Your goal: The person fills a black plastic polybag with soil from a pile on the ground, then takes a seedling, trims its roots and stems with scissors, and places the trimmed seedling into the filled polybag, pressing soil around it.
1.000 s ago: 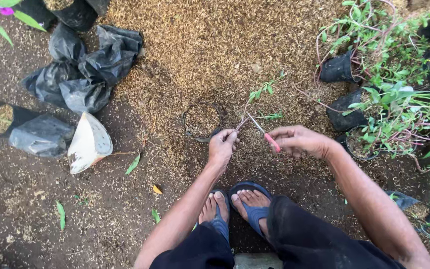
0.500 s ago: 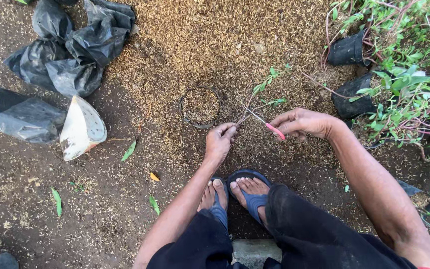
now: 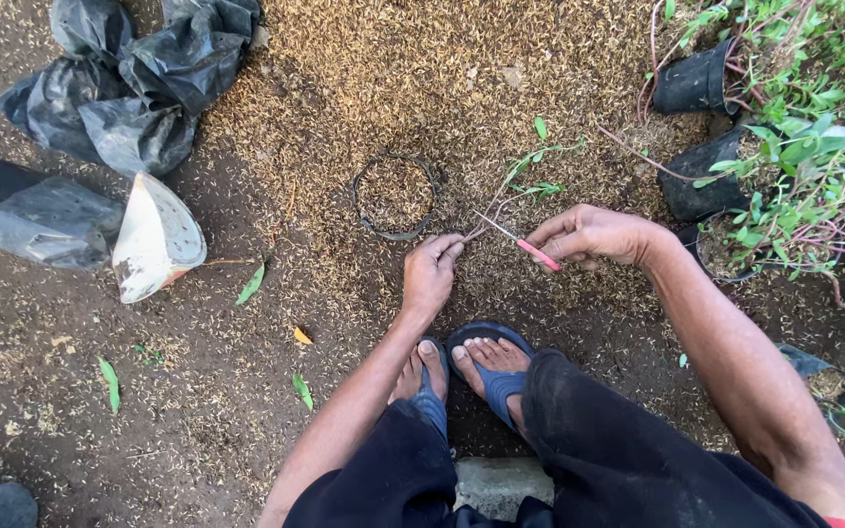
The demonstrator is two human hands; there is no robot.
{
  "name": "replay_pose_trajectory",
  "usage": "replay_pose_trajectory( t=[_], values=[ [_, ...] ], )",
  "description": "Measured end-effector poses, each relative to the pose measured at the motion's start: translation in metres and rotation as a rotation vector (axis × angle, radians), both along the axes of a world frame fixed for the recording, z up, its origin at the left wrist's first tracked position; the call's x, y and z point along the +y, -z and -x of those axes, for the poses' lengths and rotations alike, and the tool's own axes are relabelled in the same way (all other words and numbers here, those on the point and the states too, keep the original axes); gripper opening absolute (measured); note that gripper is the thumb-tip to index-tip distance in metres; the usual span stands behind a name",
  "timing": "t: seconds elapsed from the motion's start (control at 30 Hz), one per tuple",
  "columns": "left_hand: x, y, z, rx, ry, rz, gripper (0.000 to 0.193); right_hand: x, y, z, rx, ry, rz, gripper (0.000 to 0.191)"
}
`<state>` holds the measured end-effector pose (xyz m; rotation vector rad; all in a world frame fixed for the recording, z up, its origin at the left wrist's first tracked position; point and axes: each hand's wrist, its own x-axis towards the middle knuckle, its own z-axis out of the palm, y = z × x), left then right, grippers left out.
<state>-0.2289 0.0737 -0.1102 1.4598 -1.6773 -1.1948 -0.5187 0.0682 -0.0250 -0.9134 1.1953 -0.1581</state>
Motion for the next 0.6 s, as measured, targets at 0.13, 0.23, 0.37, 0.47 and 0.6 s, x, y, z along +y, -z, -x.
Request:
replay_pose_trajectory(
  t=[0.13, 0.23, 0.37, 0.47, 0.6],
  values=[
    [0.002, 0.002, 0.0, 0.021, -0.003, -0.037, 0.019, 0.0, -0.001, -0.006, 0.003, 0.035, 0.015, 0.044],
    [0.003, 0.003, 0.001, 0.067, -0.039, -0.154, 0.021, 0.0, -0.004, -0.007, 0.118, 0.005, 0.069, 0.041],
    [0.001, 0.006, -0.001, 0.076, -0.095, -0.248, 0.021, 0.012, -0.014, -0.007, 0.048, 0.089, 0.102, 0.044],
    [-0.001, 0.011, -0.003, 0.098, -0.125, -0.347, 0.022, 0.031, -0.02, -0.006, 0.046, 0.123, 0.044, 0.045],
    [0.0, 0.014, -0.004, 0.106, -0.107, -0.321, 0.021, 0.051, -0.014, -0.012, 0.047, 0.044, -0.003, 0.042]
  ],
)
